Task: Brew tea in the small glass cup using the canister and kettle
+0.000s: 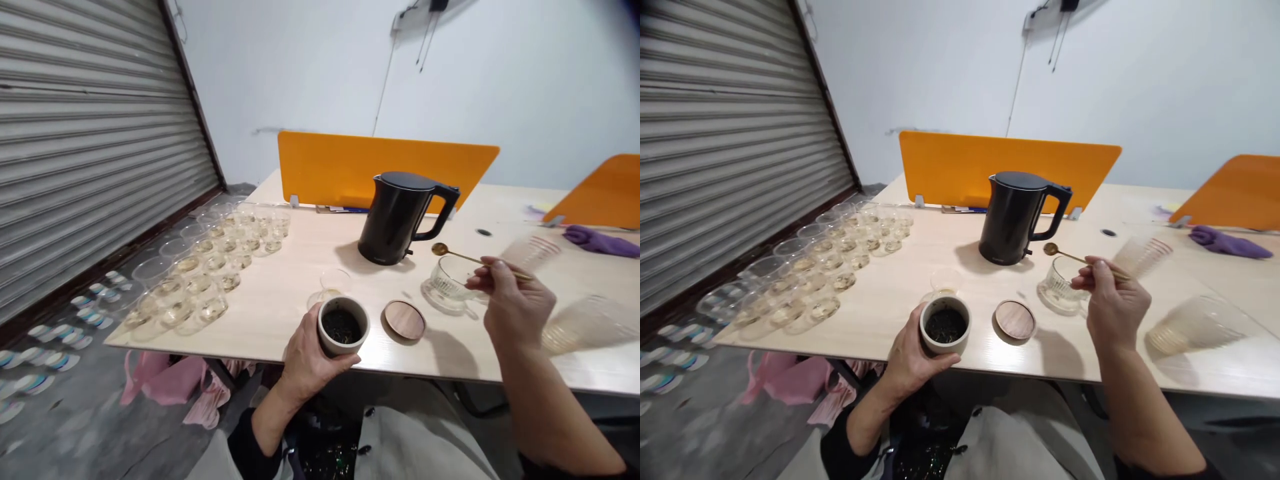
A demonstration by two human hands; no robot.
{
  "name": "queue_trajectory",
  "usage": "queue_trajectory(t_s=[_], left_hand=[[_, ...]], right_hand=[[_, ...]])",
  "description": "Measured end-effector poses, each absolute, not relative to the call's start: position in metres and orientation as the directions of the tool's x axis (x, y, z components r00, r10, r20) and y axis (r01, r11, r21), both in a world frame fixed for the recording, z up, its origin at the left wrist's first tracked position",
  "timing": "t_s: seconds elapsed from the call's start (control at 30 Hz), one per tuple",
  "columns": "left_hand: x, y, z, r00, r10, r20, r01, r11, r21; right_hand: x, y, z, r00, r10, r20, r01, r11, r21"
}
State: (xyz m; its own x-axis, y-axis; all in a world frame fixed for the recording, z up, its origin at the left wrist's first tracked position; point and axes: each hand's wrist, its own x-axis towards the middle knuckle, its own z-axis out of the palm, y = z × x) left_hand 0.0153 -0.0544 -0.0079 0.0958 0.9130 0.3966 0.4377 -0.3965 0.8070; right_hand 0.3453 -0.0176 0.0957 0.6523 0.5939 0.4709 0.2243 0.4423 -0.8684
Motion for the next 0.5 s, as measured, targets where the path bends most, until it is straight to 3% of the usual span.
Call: queue_trajectory(t_s=[0.13,0.27,0.4,0.5], left_hand=[[0.015,-0.055,-0.006,0.106,0.914,0.392,0.445,-0.396,0.803],[0.014,-0.056,-0.006,0.119,0.907,0.404,0.443,-0.413,0.796],[0.015,-0.055,-0.008,0.112,0.902,0.416,0.452,-0.419,0.787],[0.015,-0.055,-0.009,0.108,0.900,0.422,0.455,-0.422,0.784]], right_hand=[[0.389,-0.020,0.085,0.595,0.583,0.553,0.502,0.267,-0.822],[0.403,-0.012,0.080,0.523,0.637,0.566,0.740,-0.009,-0.673],[0.406,0.000,0.078,0.538,0.667,0.515,0.704,-0.020,-0.710],[0.408,0.002,0.073,0.527,0.686,0.502,0.637,0.072,-0.768]])
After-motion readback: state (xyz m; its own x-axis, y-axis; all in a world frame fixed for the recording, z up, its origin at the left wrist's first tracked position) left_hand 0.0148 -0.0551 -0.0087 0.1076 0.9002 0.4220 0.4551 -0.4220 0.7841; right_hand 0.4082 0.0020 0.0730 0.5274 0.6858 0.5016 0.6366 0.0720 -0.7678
